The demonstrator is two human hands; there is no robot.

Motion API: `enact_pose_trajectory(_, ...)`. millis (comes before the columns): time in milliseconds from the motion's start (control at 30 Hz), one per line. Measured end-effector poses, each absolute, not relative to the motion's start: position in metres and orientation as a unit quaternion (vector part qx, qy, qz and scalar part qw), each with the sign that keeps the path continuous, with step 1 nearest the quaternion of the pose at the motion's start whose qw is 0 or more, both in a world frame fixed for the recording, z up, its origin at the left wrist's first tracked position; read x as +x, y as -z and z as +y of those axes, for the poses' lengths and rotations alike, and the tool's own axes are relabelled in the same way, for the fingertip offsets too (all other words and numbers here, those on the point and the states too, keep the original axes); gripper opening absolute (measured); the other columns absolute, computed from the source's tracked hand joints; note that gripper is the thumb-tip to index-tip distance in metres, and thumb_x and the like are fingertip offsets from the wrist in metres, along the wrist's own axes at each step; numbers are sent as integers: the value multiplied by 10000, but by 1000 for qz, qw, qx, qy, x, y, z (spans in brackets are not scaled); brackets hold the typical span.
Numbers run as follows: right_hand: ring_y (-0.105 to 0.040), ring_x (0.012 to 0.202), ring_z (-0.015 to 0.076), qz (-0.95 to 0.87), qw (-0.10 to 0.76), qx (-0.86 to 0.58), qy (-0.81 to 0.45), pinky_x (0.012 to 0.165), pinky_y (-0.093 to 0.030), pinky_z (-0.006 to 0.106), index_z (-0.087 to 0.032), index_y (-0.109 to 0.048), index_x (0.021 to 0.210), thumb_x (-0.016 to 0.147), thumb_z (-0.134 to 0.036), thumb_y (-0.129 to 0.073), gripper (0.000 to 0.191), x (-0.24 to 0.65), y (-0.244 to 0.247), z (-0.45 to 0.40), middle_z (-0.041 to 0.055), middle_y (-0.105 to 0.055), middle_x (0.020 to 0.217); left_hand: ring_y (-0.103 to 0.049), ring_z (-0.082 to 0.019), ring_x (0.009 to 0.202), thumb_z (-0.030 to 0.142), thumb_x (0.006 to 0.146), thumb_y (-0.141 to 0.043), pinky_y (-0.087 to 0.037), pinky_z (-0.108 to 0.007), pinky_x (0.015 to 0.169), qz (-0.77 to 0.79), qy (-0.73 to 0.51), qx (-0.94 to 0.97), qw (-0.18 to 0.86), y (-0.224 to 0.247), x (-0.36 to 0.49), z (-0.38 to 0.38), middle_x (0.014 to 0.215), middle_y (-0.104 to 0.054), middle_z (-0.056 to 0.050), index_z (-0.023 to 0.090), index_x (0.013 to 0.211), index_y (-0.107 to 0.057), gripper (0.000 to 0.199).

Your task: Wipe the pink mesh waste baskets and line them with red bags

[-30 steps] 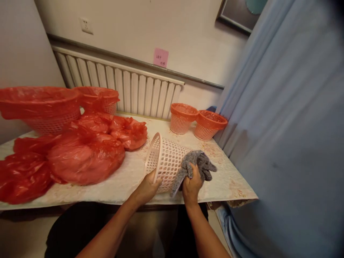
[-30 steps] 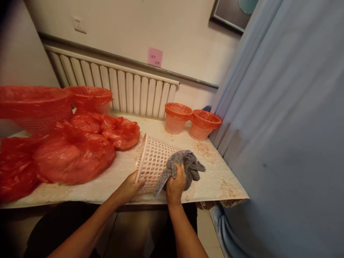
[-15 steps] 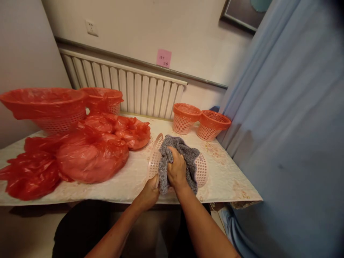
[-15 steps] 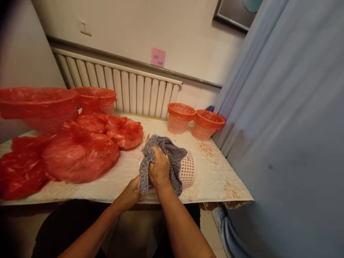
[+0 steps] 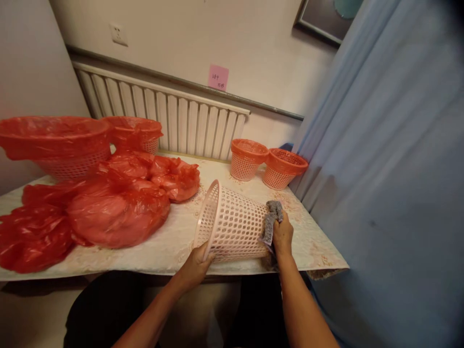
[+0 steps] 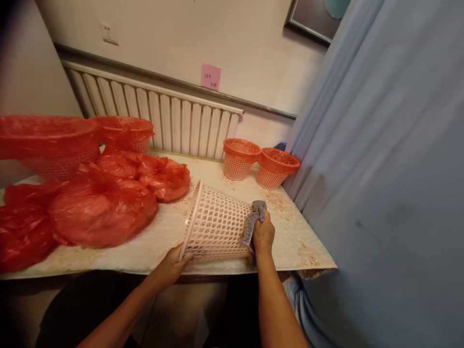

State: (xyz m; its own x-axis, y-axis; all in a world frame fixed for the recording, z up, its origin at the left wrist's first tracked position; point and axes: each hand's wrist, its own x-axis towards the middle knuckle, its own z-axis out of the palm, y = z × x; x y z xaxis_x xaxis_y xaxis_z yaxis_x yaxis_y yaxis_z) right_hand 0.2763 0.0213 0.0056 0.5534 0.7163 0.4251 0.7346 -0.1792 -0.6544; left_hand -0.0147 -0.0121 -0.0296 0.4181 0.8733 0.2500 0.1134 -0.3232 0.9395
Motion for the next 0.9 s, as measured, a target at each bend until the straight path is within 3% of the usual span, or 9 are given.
enact_pose_trajectory(167, -628, 936, 267, -453, 471, -757, 17, 796, -440, 337, -167, -545, 1275, 793, -289, -382, 523, 270, 11, 10, 127, -678, 1092, -587, -267, 1163, 277, 848, -555, -400, -414, 1068, 358, -395, 679, 504, 15, -15, -13, 1239, -662, -93, 149, 1220, -596, 396)
enact_pose_trajectory(467, -623, 976, 263, -464, 500, -731, 16, 834, -452, 354, -166, -548, 1254, 805, -280, -390, 489, 262, 15, 5, 122, -673, 1112, -640, -269, 1002, 292, 821, -562, -497, -395, 908, 373, -441, 625, 525, -32, 2, 12, 1118, -697, -105, 109, 1197, -586, 419)
enact_pose_trajectory(733, -487, 1247, 260, -548, 517, -652, 87, 1030, -382, 454, -164, -571, 1207, 800, -166, -408, 438, 222, 24, -4, 130, -604, 1245, -623, -290, 1079, 318, 820, -575, -484, -412, 965, 364, -426, 642, 523, -24, -6, 11, 1132, -703, -104, 115, 1185, -611, 420)
enact_pose_trajectory(900, -402, 1352, 229, -679, 515, -520, 59, 1073, -355, 460, -188, -543, 1237, 804, -105, -396, 465, 158, 14, -14, 110, -592, 1282, -627, -257, 1052, 272, 811, -554, -486, -386, 968, 353, -440, 653, 506, -23, -1, 9, 1133, -702, -85, 128, 1158, -624, 382)
